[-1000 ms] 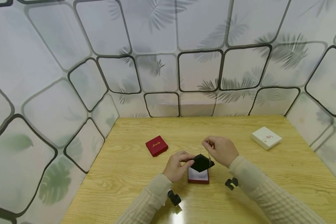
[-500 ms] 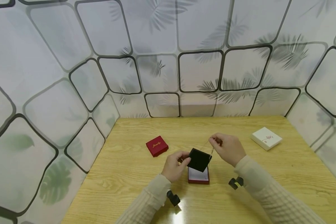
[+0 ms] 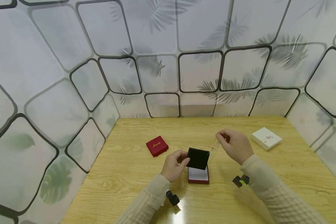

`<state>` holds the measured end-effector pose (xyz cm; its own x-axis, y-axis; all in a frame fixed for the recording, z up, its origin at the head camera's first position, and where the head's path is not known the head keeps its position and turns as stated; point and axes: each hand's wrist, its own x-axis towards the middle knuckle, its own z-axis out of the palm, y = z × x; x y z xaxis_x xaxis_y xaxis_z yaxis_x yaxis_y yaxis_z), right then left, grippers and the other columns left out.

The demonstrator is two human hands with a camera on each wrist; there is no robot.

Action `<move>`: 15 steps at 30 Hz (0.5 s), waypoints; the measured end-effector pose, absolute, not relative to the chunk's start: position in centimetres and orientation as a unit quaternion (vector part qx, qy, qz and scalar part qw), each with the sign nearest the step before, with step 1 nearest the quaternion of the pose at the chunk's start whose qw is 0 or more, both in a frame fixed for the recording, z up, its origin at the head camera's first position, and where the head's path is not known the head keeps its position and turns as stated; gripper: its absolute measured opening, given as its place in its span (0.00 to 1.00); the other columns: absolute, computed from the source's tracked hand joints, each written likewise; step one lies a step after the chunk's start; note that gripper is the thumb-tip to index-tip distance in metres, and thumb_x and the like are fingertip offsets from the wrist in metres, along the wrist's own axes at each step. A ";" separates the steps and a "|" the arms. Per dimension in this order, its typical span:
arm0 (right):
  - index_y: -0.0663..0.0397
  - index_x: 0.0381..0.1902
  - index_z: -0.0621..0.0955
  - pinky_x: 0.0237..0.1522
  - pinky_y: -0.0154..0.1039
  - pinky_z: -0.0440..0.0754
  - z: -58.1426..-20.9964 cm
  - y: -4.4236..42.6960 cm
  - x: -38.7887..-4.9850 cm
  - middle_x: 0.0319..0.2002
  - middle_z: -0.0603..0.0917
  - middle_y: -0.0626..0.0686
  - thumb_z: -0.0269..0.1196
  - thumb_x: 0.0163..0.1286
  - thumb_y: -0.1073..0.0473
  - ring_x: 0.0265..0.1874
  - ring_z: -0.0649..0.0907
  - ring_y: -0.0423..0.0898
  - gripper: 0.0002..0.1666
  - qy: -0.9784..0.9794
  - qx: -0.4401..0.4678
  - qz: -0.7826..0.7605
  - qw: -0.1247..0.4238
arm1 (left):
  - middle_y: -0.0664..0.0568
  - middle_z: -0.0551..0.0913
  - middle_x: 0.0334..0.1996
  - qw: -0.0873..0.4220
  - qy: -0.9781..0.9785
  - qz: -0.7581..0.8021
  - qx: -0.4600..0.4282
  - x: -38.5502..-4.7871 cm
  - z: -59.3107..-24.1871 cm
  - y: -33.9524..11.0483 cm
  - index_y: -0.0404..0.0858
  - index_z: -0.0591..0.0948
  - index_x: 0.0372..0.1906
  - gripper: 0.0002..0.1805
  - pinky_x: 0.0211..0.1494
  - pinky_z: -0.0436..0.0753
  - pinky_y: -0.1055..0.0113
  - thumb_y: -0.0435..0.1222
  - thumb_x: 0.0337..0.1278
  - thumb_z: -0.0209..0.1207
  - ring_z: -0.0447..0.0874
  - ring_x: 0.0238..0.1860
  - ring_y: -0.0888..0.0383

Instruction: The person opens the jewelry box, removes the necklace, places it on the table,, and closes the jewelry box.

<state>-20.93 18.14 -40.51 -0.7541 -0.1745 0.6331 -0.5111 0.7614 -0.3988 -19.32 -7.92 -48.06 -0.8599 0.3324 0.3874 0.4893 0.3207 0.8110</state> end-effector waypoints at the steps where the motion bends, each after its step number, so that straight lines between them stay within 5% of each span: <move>1: 0.51 0.33 0.85 0.19 0.35 0.69 -40.4 18.2 -20.9 0.19 0.77 0.41 0.63 0.68 0.58 0.17 0.70 0.37 0.06 -0.891 0.192 0.288 0.294 | 0.53 0.82 0.34 0.074 -0.810 -0.525 -0.253 -19.3 -48.1 -7.9 0.38 0.81 0.43 0.06 0.37 0.80 0.70 0.33 0.64 0.59 0.77 0.34 0.62; 15: 0.53 0.32 0.84 0.18 0.35 0.69 -39.4 18.9 -20.8 0.19 0.78 0.42 0.63 0.68 0.60 0.16 0.70 0.37 0.05 -0.882 0.186 0.294 0.317 | 0.53 0.81 0.34 0.066 -0.809 -0.526 -0.256 -19.2 -48.0 -8.0 0.37 0.80 0.42 0.05 0.35 0.80 0.70 0.34 0.65 0.58 0.77 0.33 0.63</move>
<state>-20.84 18.91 -39.41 -0.7295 -0.1418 0.6691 -0.5148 0.7580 -0.4005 -19.15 -8.00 -47.99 -0.8600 0.3449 0.3760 0.4836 0.3162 0.8162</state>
